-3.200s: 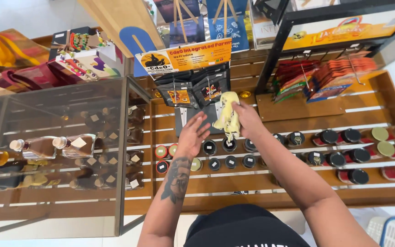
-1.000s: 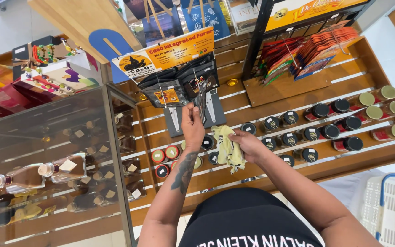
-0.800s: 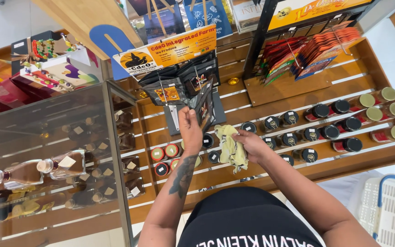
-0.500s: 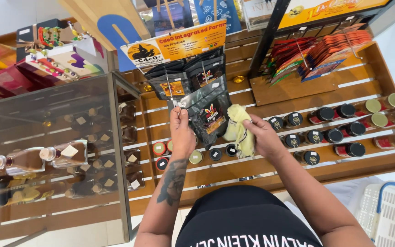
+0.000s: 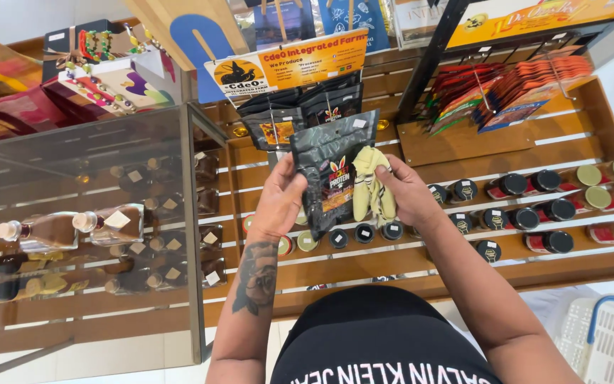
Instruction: Wiping down packaged food products with a cloth on a store display shelf.
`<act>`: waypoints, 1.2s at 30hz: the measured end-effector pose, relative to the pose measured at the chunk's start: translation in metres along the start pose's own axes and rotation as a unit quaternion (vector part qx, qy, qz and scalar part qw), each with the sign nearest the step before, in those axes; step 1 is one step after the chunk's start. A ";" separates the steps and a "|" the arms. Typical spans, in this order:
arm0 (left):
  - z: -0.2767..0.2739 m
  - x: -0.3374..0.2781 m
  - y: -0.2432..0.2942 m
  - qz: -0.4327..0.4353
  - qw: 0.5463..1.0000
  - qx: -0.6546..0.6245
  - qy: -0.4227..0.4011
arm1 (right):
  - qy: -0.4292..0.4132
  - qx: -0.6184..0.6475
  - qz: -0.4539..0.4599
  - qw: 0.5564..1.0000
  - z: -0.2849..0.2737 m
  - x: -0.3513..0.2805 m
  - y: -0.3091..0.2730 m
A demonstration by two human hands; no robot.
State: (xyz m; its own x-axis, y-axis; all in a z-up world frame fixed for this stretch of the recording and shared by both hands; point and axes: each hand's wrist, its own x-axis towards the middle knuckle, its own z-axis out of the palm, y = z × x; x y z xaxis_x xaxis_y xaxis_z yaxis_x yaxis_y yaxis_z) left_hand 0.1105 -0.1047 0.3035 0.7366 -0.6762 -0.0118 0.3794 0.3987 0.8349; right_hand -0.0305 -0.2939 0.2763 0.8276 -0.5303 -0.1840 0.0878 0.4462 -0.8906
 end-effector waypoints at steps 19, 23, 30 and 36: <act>0.006 -0.013 -0.023 -0.120 0.971 -0.198 0.054 | 0.034 -0.344 -0.089 0.934 0.048 -0.028 -0.058; -0.012 0.003 -0.062 -0.221 0.953 -0.201 0.044 | -0.054 -0.468 -0.317 0.823 0.066 -0.030 -0.012; 0.035 -0.011 -0.002 -0.231 0.953 -0.172 0.093 | -0.027 -0.540 -0.393 0.744 0.055 -0.012 -0.004; 0.004 -0.005 -0.031 -0.271 0.955 -0.084 0.081 | -0.036 -0.578 -0.378 0.722 0.078 -0.021 -0.005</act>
State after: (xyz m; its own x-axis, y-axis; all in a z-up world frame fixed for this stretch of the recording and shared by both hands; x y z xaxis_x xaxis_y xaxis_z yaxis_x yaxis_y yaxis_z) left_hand 0.0931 -0.1164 0.2796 0.4780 -0.7118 -0.5146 0.8046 0.1200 0.5815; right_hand -0.0049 -0.2286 0.3174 0.8159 -0.2498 0.5215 0.0420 -0.8740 -0.4842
